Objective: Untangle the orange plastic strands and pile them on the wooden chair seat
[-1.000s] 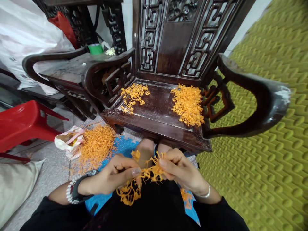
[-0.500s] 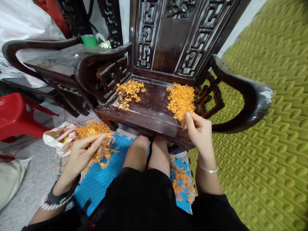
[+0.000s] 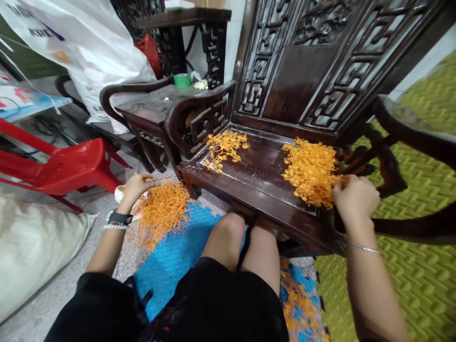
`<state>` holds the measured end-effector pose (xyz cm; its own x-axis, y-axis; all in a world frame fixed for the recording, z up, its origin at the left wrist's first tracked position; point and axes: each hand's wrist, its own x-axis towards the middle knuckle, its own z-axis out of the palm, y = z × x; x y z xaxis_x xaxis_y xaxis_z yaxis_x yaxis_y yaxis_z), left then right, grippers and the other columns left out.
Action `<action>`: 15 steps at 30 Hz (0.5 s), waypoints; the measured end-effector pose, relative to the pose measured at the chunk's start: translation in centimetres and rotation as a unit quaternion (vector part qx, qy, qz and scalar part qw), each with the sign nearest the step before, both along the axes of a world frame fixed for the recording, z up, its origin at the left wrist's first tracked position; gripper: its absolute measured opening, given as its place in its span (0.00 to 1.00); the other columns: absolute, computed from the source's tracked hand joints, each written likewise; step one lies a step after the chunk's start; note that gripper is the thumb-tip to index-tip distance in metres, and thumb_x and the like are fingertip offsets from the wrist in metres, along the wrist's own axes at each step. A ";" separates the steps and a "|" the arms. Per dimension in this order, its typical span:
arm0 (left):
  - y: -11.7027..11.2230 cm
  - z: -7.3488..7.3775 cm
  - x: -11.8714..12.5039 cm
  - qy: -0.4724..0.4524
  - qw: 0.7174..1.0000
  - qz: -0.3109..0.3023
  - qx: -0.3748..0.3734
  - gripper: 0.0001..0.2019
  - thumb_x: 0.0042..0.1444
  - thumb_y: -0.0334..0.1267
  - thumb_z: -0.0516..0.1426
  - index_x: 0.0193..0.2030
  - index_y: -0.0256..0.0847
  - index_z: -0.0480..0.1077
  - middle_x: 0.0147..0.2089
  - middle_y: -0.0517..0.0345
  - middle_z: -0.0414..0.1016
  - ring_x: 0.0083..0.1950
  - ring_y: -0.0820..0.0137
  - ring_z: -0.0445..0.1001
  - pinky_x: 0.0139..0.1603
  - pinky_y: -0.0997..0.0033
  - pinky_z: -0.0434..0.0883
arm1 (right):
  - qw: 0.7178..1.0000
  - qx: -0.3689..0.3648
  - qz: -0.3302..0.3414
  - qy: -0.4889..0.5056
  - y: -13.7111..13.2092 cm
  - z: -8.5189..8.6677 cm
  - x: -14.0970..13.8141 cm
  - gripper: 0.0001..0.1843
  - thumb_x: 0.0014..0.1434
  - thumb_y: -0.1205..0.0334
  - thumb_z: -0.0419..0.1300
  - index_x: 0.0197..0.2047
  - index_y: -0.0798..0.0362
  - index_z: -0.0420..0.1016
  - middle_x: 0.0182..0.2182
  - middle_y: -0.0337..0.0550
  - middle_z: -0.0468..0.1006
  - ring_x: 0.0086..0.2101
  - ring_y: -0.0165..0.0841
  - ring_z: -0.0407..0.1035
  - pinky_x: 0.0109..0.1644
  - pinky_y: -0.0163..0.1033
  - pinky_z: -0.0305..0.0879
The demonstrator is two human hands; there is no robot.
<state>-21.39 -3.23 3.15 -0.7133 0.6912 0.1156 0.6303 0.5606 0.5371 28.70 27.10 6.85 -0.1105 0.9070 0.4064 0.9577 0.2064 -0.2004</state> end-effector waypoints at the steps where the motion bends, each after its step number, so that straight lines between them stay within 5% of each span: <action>1: 0.3 0.1 -0.3 -0.005 1.000 -0.011 0.004 0.19 0.50 0.47 0.61 0.36 0.29 0.76 0.19 0.63 0.65 0.25 0.70 0.65 0.29 0.73 0.57 | 1.000 0.000 0.015 0.001 0.5 -0.5 0.1 0.12 0.56 0.65 0.50 0.37 0.57 0.74 0.38 0.64 0.70 0.40 0.52 0.64 0.33 0.46 0.47; 4: 0.5 1.1 -0.4 -0.017 0.998 -0.040 0.040 0.20 0.52 0.48 0.59 0.39 0.29 0.74 0.21 0.63 0.66 0.25 0.72 0.64 0.29 0.74 0.59 | 0.999 0.008 0.032 0.028 1.7 -2.3 0.2 0.09 0.48 0.68 0.56 0.19 0.52 0.63 0.38 0.65 0.68 0.45 0.55 0.60 0.33 0.48 0.51; 8: -0.2 4.5 2.1 -0.071 0.981 -0.086 0.161 0.18 0.58 0.48 0.51 0.46 0.35 0.70 0.26 0.61 0.67 0.22 0.75 0.60 0.24 0.76 0.58 | 0.996 0.023 0.047 0.078 1.6 -3.3 -0.4 0.17 0.46 0.67 0.60 0.14 0.50 0.55 0.34 0.66 0.70 0.44 0.57 0.61 0.35 0.53 0.58; 11: -1.2 7.5 6.3 -0.255 0.892 -0.180 0.327 0.09 0.58 0.43 0.52 0.37 0.40 0.67 0.18 0.66 0.62 0.16 0.77 0.53 0.17 0.80 0.51 | 0.986 0.077 0.101 0.109 -1.4 -1.8 -2.1 0.08 0.54 0.62 0.57 0.25 0.55 0.71 0.42 0.64 0.73 0.49 0.53 0.63 0.47 0.57 0.61; 13: -1.8 8.9 9.6 -0.331 0.824 -0.250 0.386 0.05 0.57 0.40 0.53 0.34 0.42 0.63 0.15 0.68 0.59 0.14 0.78 0.51 0.15 0.81 0.50 | 0.964 0.098 0.196 0.151 -4.8 -0.1 -4.1 0.11 0.60 0.60 0.54 0.38 0.54 0.76 0.46 0.56 0.75 0.50 0.45 0.66 0.55 0.52 0.61; 15: -1.9 9.4 12.9 -0.379 0.768 -0.318 0.408 0.04 0.57 0.39 0.53 0.34 0.43 0.61 0.14 0.69 0.58 0.13 0.78 0.50 0.15 0.81 0.52 | 0.892 0.059 0.368 0.254 -8.9 1.8 -6.3 0.11 0.62 0.60 0.55 0.44 0.53 0.75 0.45 0.51 0.77 0.48 0.40 0.70 0.56 0.49 0.63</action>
